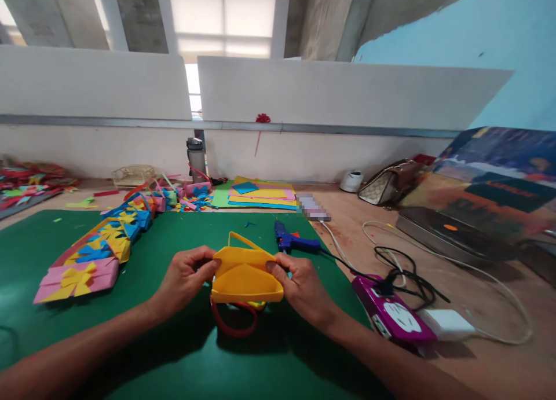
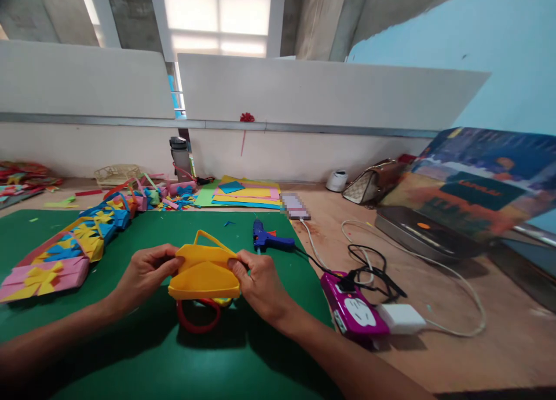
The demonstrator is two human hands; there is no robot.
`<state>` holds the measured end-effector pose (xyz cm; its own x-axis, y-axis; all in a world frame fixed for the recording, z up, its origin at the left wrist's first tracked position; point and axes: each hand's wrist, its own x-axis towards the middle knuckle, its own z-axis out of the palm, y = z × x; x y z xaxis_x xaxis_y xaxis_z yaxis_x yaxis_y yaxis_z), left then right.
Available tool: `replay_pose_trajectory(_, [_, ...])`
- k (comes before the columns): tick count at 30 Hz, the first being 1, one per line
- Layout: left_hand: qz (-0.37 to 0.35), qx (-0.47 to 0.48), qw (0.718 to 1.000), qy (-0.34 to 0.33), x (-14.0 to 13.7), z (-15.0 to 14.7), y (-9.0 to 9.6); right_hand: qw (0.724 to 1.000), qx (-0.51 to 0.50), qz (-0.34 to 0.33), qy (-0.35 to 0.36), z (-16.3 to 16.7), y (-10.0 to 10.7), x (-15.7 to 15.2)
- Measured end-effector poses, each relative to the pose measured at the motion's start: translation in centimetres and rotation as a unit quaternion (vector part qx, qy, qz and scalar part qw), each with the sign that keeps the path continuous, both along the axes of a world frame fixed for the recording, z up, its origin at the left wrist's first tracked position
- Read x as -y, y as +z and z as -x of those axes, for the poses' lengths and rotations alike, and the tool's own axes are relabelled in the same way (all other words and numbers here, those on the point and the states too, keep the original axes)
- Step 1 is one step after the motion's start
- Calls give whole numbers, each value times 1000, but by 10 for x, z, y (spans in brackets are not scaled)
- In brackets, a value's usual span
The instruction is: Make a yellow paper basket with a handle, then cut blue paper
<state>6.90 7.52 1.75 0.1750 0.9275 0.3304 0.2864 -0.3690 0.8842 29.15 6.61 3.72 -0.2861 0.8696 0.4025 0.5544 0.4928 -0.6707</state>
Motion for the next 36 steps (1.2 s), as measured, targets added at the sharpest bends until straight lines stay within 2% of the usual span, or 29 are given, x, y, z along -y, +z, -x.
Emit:
replay_pose_trajectory(3, [1,-12,1000,-18,1,0,1,999,-36,-25,-20,-1,2,-2])
replay_pose_trajectory(7, [-39,-58,997,-18,1,-2,1,991,-27,-125,-32,-5,11,-2])
replay_pose_trajectory(12, [-114,-101,988,4,3,-15,7,968,79,-237,19,2,27,1])
replay_pose_trajectory(17, [-133,-106,985,-4,10,-27,18,933,180,-308,47,16,32,-1])
replay_pose_trajectory(22, [-101,-85,991,-34,13,-31,24,941,172,-285,67,16,36,-6])
replay_pose_trajectory(27, [-64,-73,992,-77,12,-31,20,941,178,-279,65,16,28,-6])
replay_pose_trajectory(31, [61,8,993,-100,9,-29,11,939,194,-278,59,16,20,-5])
replay_pose_trajectory(33, [126,63,983,-114,8,-29,7,941,199,-268,61,16,18,-5])
replay_pose_trajectory(36, [181,112,968,-129,7,-28,5,952,178,-241,63,16,19,-4])
